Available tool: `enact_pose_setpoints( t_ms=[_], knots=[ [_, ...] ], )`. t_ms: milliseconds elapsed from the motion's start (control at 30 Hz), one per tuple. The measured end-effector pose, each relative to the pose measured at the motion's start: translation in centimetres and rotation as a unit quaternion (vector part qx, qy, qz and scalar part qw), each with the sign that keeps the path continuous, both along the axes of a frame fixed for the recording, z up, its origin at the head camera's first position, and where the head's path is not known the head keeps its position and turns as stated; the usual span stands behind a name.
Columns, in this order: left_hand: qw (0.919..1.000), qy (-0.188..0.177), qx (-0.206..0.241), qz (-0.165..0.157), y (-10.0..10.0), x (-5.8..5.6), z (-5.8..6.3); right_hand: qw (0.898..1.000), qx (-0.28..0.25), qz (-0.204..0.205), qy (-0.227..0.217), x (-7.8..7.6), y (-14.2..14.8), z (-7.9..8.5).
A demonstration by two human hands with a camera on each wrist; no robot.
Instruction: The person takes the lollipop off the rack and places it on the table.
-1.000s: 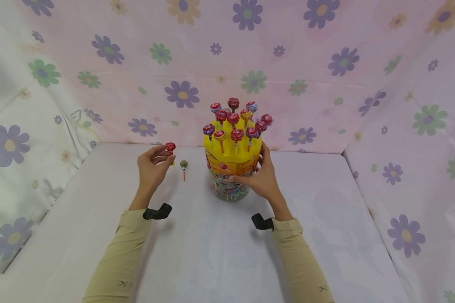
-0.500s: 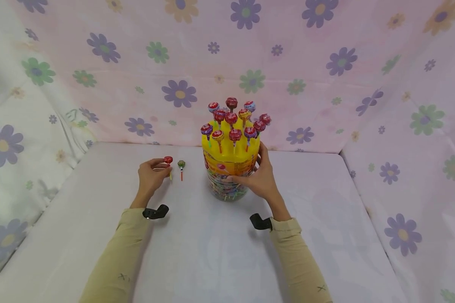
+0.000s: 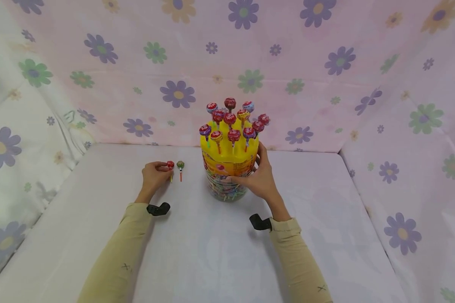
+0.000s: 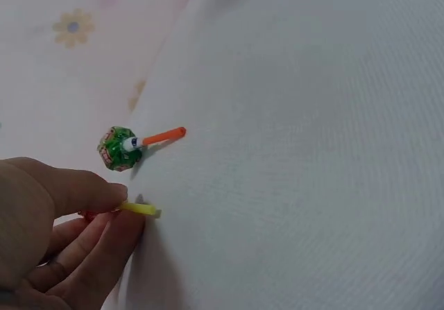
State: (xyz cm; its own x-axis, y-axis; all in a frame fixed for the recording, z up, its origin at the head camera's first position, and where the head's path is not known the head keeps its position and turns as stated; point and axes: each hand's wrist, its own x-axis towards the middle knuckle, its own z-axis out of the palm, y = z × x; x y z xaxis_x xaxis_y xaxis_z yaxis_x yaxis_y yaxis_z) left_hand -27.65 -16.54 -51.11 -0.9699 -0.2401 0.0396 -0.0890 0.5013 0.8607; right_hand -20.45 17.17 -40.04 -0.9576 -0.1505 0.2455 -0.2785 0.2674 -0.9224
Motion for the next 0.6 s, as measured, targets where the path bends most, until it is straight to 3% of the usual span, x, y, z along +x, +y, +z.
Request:
enact_pose_setpoints(
  t_ms=[300,600],
  knots=[
    [0.9997,0.017,-0.016,-0.01,0.3,0.06,0.15,1.0,0.0,-0.001,0.003,0.05,-0.05,0.13],
    [0.9996,0.007,-0.024,-0.014,0.33,0.2,0.24,1.0,0.0,0.001,0.004,-0.01,0.02,0.1]
  ],
)
